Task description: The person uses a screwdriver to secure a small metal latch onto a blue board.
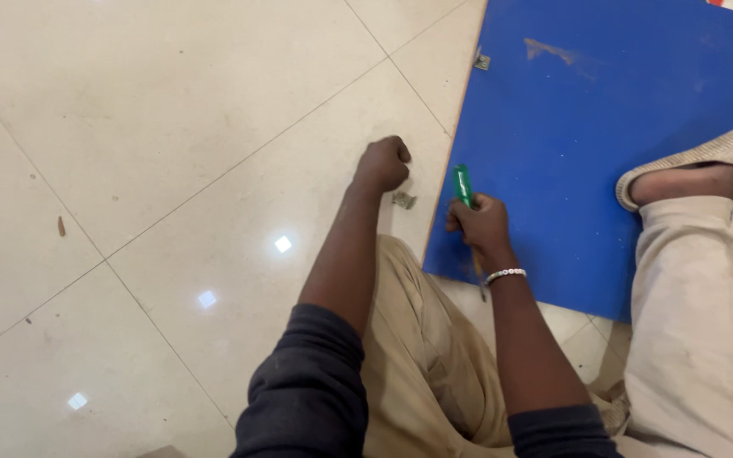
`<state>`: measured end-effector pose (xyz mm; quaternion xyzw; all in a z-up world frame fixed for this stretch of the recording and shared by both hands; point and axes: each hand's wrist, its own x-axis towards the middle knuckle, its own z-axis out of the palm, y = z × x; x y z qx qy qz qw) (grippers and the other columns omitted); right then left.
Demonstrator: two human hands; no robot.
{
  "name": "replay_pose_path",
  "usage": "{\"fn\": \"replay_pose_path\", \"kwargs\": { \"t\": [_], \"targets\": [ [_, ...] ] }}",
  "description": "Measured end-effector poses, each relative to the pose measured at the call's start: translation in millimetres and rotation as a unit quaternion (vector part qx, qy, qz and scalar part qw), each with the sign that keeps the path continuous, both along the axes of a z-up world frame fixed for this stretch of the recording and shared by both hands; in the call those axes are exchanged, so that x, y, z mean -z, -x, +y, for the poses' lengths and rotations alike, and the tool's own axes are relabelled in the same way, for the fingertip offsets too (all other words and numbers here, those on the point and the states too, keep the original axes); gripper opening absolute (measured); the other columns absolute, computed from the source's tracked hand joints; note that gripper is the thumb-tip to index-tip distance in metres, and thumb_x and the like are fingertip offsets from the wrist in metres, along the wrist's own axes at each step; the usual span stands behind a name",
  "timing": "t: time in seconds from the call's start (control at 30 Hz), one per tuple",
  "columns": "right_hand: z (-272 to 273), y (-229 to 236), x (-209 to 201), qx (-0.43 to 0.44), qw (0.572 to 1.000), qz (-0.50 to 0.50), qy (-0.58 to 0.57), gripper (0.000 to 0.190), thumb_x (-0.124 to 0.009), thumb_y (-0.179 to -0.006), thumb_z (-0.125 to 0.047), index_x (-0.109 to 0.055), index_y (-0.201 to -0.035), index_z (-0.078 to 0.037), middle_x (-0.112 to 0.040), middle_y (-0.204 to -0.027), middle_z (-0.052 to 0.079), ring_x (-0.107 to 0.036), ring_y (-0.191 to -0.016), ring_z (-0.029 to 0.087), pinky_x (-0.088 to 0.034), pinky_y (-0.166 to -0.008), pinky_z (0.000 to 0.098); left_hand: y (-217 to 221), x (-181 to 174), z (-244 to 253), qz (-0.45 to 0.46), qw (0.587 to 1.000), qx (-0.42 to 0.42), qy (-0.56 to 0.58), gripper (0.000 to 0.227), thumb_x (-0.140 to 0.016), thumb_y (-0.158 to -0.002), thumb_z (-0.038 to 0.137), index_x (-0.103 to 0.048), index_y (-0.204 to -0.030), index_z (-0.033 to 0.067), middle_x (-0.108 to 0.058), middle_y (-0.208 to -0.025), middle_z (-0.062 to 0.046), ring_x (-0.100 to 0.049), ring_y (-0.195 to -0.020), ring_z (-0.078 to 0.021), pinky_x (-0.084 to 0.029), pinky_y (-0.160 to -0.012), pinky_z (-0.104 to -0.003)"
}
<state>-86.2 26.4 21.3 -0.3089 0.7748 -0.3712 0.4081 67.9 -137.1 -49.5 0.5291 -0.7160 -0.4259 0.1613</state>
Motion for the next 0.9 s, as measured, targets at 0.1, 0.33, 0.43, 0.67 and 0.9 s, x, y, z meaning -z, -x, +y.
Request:
{"fn": "replay_pose_path", "kwargs": {
  "t": [0.1, 0.33, 0.43, 0.67, 0.9],
  "targets": [
    [-15.1, -25.9, -5.8, -0.025, 0.999, -0.022, 0.029, 0.017, -0.070, -0.089, -0.012, -0.073, -0.093, 0.004, -0.072, -0.074, 0.011, -0.060, -0.054, 0.011, -0.042, -0.046, 0.0270, 1.7, 16.4, 8.3, -0.001, 1.000, -0.007, 0.001, 0.018, -0.065, -0.077, 0.003, -0.074, -0.089, 0.0129, -0.077, -0.096, -0.011, -0.072, -0.096, -0.0305, -0.057, -0.083, -0.040],
    [-38.1, -45.2, -14.5, -0.074, 0.993, -0.083, 0.042, 0.021, -0.068, -0.084, -0.008, -0.074, -0.103, 0.002, -0.075, -0.084, 0.009, -0.066, -0.064, 0.012, -0.050, -0.052, 0.0265, 1.9, -5.7, 11.1, -0.010, 1.000, 0.014, -0.002, 0.018, -0.072, -0.075, 0.007, -0.074, -0.093, 0.0101, -0.076, -0.094, -0.014, -0.073, -0.095, -0.0318, -0.057, -0.082, -0.043],
    [-34.2, -40.6, -13.4, -0.096, 0.990, -0.099, 0.033, 0.023, -0.071, -0.085, -0.008, -0.075, -0.105, 0.003, -0.072, -0.087, 0.008, -0.066, -0.069, 0.013, -0.054, -0.056, 0.0276, 4.4, -19.7, 15.6, -0.024, 0.999, -0.006, 0.027, 0.024, -0.078, -0.069, 0.009, -0.074, -0.093, 0.0089, -0.075, -0.094, -0.015, -0.070, -0.096, -0.0334, -0.055, -0.083, -0.044],
    [-30.1, -36.5, -10.5, -0.056, 0.986, -0.151, 0.045, 0.018, -0.068, -0.086, -0.012, -0.072, -0.101, -0.003, -0.075, -0.091, 0.005, -0.070, -0.077, 0.012, -0.053, -0.058, 0.0305, -4.9, -22.0, 17.7, 0.107, 0.978, -0.130, -0.123, 0.028, -0.064, -0.083, 0.012, -0.076, -0.107, 0.0131, -0.077, -0.104, -0.011, -0.075, -0.097, -0.0277, -0.059, -0.087, -0.039],
    [51.1, -47.5, -9.3, -0.074, 0.923, 0.377, -0.010, 0.073, -0.094, -0.058, -0.049, -0.058, -0.099, -0.001, -0.061, -0.102, 0.018, -0.066, -0.084, 0.037, -0.055, -0.068, 0.0484, 31.3, -38.9, 45.0, 0.042, 0.999, -0.025, 0.005, 0.043, -0.061, -0.079, 0.014, -0.070, -0.121, 0.0144, -0.073, -0.116, -0.011, -0.066, -0.110, -0.0328, -0.051, -0.094, -0.046]
  ]
}}
